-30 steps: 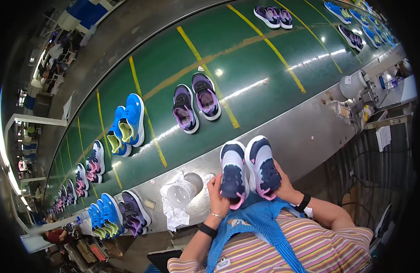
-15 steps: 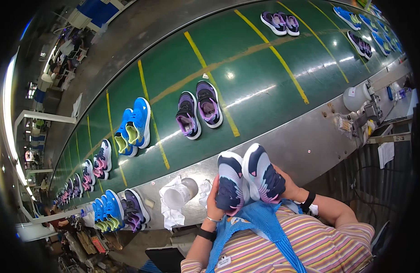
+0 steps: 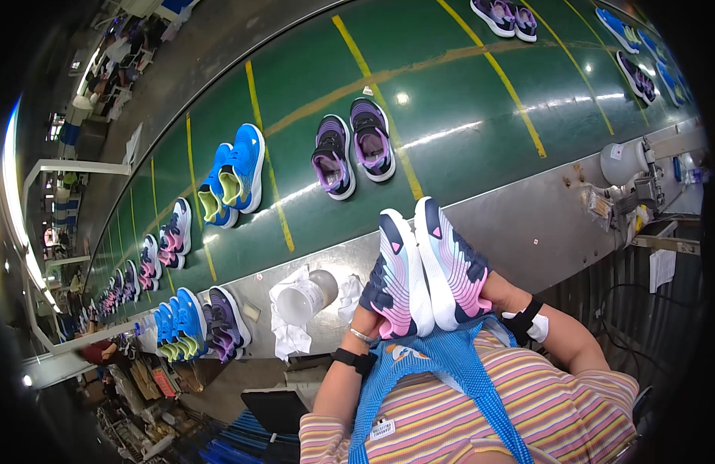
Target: The person picks up shoes from a conveyor belt, wipes the soles with a cloth, and places them back on the belt. This process is repeated for several pairs of shoes in different colors.
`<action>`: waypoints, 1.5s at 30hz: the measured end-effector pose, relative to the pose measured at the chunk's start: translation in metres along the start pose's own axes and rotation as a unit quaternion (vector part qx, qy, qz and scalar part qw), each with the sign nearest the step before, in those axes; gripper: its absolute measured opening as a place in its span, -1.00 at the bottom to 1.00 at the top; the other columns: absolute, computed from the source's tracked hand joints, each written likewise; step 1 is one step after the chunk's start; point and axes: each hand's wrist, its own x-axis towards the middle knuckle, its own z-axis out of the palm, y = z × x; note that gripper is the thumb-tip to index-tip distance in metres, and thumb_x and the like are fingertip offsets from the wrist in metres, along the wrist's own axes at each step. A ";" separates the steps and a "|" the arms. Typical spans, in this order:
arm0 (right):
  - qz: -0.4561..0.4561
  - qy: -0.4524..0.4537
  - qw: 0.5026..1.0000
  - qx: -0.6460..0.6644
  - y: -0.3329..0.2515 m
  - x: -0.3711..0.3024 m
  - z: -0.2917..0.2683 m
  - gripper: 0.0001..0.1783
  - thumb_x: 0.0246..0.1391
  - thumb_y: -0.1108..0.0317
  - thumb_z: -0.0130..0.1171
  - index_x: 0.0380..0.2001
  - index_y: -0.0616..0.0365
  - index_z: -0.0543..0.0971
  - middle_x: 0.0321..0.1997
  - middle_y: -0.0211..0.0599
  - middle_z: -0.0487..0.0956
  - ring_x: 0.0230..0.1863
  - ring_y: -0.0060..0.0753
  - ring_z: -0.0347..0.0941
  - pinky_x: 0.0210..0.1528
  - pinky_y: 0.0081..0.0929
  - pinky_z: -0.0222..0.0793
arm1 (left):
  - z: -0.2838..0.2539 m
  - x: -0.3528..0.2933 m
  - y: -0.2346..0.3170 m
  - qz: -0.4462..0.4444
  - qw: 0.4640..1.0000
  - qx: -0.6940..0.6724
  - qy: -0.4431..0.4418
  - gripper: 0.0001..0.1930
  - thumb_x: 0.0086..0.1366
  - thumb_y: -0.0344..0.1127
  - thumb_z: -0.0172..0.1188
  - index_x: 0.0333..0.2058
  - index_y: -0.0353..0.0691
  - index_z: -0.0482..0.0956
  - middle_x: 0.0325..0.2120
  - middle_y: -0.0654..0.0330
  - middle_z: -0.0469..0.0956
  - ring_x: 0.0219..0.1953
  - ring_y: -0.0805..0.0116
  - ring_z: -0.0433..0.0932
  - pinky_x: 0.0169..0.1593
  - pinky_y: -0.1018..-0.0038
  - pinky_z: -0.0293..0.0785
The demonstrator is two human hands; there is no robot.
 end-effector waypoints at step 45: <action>-0.179 0.099 0.830 -0.519 -0.083 -0.026 -0.020 -0.45 -0.33 0.44 0.17 -0.10 0.17 0.39 -0.19 -0.01 0.40 -0.09 -0.07 0.33 -0.05 -0.32 0.24 | -0.020 -0.143 0.028 0.035 0.830 0.550 -0.086 -0.05 -0.24 -0.34 0.38 0.17 -0.22 0.06 0.05 0.07 0.18 0.11 0.20 0.14 0.19 0.40 -0.02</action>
